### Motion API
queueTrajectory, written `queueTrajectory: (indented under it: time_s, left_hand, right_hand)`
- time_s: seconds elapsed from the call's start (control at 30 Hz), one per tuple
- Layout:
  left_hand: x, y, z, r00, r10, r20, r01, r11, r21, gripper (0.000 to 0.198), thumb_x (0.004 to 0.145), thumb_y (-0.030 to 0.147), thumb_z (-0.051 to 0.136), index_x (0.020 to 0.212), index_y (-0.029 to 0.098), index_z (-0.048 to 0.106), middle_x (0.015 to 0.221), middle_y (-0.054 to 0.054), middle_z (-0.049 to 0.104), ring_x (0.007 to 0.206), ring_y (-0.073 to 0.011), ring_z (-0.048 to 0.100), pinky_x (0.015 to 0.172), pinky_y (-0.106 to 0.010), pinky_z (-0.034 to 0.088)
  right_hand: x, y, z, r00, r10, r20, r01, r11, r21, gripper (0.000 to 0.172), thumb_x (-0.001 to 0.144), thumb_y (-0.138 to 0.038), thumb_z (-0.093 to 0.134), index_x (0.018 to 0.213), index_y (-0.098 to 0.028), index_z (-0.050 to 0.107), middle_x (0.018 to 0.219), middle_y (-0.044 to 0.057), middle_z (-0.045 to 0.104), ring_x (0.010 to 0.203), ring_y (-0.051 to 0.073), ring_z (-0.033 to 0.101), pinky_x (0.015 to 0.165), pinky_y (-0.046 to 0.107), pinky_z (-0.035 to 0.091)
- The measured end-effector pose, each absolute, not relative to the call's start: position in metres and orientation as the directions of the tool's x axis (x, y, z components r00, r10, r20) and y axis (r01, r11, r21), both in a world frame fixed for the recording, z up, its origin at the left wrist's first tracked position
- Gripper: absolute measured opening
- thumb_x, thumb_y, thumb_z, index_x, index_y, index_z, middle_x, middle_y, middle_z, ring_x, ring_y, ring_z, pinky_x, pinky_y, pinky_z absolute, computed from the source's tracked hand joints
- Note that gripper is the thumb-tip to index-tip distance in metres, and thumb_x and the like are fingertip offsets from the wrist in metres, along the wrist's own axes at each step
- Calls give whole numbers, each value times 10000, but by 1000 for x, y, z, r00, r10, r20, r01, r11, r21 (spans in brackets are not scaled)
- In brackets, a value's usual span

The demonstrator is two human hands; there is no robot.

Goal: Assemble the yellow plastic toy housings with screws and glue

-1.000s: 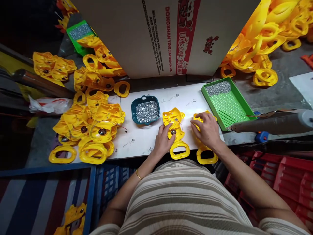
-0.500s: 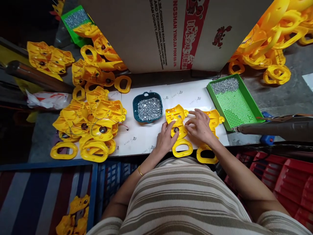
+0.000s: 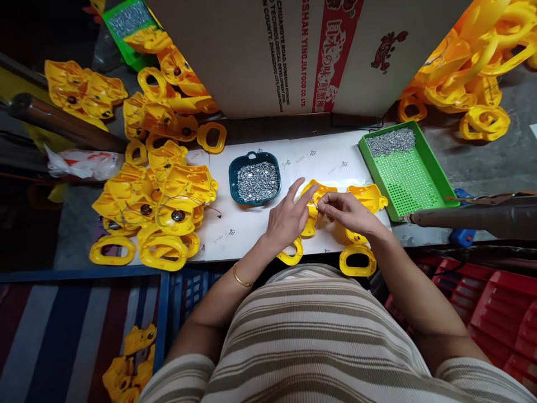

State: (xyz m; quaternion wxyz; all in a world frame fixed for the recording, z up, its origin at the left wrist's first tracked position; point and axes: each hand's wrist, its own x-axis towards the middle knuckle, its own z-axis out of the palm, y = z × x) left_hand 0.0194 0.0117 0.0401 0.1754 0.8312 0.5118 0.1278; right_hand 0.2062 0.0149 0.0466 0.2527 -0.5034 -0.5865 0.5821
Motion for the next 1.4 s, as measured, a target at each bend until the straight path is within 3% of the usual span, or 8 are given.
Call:
queueTrajectory:
  time_s: [0.17,0.4,0.7,0.9,1.07,1.17,1.3,1.4]
  left_hand:
    - [30,28,32,454,891,13,791,-410,454,187,874,220,593,1032,233,691,1330,-78,553,833,-175,656,630,-256,486]
    - [26,36,17,296,926,236,544,-367,754,146,882,293,614,838,177,691,874,-39,685,826,-141,641,694,-221,469]
    - [29,31,17,236,942,240,644,-336,687,135,883,270,598,844,182,693,874,-29,679,739,-119,620,623,-204,433]
    - [24,31,17,223,943,245,631,-332,701,124,869,265,618,892,173,698,911,-34,664,649,-90,580,608,-198,445]
    - [2,0,24,108,949,298,611,-299,733,235,844,276,647,1055,179,681,1081,-69,613,563,-40,506,571,-193,473]
    - [-3,-29,28,120,977,176,460,-212,862,176,864,293,623,963,175,707,953,-52,657,599,-54,545,522,-157,460]
    - [4,-46,29,141,972,-191,185,163,969,295,835,338,649,1065,157,678,901,-55,696,526,-52,546,436,-141,460]
    - [6,-44,26,165,970,-180,130,160,979,344,804,308,681,1118,171,663,1007,-71,704,615,-75,606,473,-146,503]
  right_hand:
    - [211,13,44,-353,889,-290,182,-239,-954,327,855,-459,540,839,-146,629,701,3,606,553,84,516,556,229,422]
    - [213,-2,40,-157,946,-285,429,-194,-882,299,835,-330,537,1019,-139,675,826,54,691,533,102,595,522,232,452]
    - [194,-21,41,-304,859,-412,300,-324,-897,316,813,-363,565,1017,-157,690,918,61,706,465,78,578,444,217,441]
    - [192,-25,35,-281,820,-499,176,-467,-866,376,745,-516,657,810,-146,664,482,-38,542,363,66,441,376,197,331]
    - [200,-22,26,-235,859,-455,16,-465,-885,384,696,-509,730,778,-136,693,518,-35,553,439,53,448,435,194,334]
    - [197,-20,26,-252,860,-443,-32,-465,-885,411,735,-542,685,812,-139,710,492,-37,532,440,58,432,438,201,321]
    - [186,-18,31,-275,862,-425,-63,-457,-887,395,720,-522,710,830,-143,696,587,-23,579,489,60,471,462,200,345]
    - [181,-18,32,-295,844,-448,-57,-483,-874,384,666,-500,760,750,-140,654,603,-25,585,493,57,478,470,201,357]
